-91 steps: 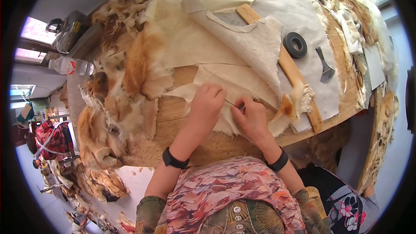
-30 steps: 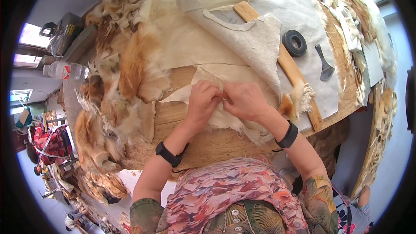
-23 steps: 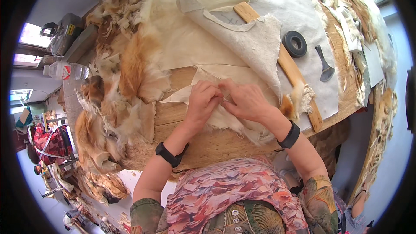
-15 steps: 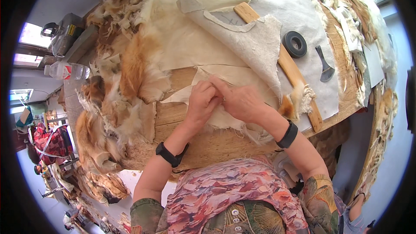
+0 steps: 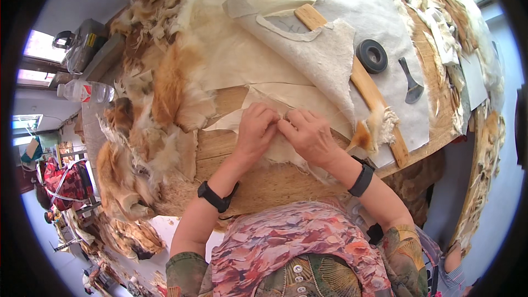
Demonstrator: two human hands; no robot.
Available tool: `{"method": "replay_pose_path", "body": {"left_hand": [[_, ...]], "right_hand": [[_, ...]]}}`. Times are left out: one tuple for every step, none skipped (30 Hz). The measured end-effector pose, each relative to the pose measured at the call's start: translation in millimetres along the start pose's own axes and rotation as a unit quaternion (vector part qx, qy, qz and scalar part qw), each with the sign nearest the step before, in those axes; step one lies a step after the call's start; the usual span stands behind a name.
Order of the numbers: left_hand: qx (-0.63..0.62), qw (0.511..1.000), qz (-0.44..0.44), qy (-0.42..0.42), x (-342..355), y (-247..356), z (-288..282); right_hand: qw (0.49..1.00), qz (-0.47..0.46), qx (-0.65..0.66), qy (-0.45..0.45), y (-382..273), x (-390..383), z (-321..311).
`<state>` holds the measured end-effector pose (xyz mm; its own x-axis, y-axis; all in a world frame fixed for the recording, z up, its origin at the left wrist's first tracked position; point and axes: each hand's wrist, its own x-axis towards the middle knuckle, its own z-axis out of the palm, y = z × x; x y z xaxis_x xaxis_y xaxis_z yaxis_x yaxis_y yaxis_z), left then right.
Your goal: Sewing and cutting pieces of fur hides to prepare them for assembly in a workshop.
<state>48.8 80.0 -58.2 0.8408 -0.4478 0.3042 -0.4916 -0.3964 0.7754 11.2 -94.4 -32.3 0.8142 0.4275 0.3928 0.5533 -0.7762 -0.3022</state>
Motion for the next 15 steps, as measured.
{"method": "replay_pose_path", "body": {"left_hand": [[0.004, 1.0, -0.001, -0.003, 0, 0, 0], [0.005, 1.0, -0.001, -0.003, 1, 1, 0], [0.005, 1.0, -0.004, -0.007, 1, 2, 0], [0.005, 1.0, -0.007, -0.01, 2, 3, 0], [0.007, 1.0, -0.009, -0.008, 1, 2, 0], [0.024, 1.0, 0.014, -0.009, -1, 0, 2], [0.041, 0.998, 0.037, -0.01, -2, 0, 2], [0.041, 0.998, 0.038, -0.009, -1, 0, 1], [0.04, 0.998, 0.036, -0.018, -1, 0, -1], [0.039, 0.998, 0.033, -0.026, -1, 1, -3], [0.04, 0.998, 0.035, -0.024, 0, 2, -4], [0.056, 0.998, 0.026, -0.027, -3, 4, -4], [0.071, 0.997, 0.017, -0.031, -5, 6, -5], [0.071, 0.997, 0.016, -0.03, -5, 13, -5], [0.106, 0.994, 0.021, -0.026, -4, 22, -7]], "right_hand": [[1.0, -0.001, 0.004, 0.0, -1, 1, -1], [1.0, -0.001, 0.004, 0.001, -1, 2, -2], [1.0, -0.009, 0.007, 0.015, 0, 4, -4], [0.999, -0.017, 0.009, 0.028, 0, 6, -6], [0.999, -0.02, 0.011, 0.028, -3, 9, -10], [0.996, 0.017, 0.039, 0.081, -6, 14, -17], [0.988, 0.055, 0.066, 0.132, -9, 19, -24], [0.988, 0.054, 0.065, 0.133, -9, 24, -33], [0.914, 0.229, 0.314, 0.114, -7, 29, -42], [0.751, 0.382, 0.531, 0.084, -5, 29, -48], [0.753, 0.38, 0.531, 0.085, -2, 25, -51], [0.727, 0.403, 0.553, 0.065, 1, 15, -54], [0.7, 0.424, 0.573, 0.046, 2, 7, -56], [0.7, 0.425, 0.573, 0.045, 2, -4, -61], [0.698, 0.422, 0.578, 0.024, 0, -14, -65]]}}
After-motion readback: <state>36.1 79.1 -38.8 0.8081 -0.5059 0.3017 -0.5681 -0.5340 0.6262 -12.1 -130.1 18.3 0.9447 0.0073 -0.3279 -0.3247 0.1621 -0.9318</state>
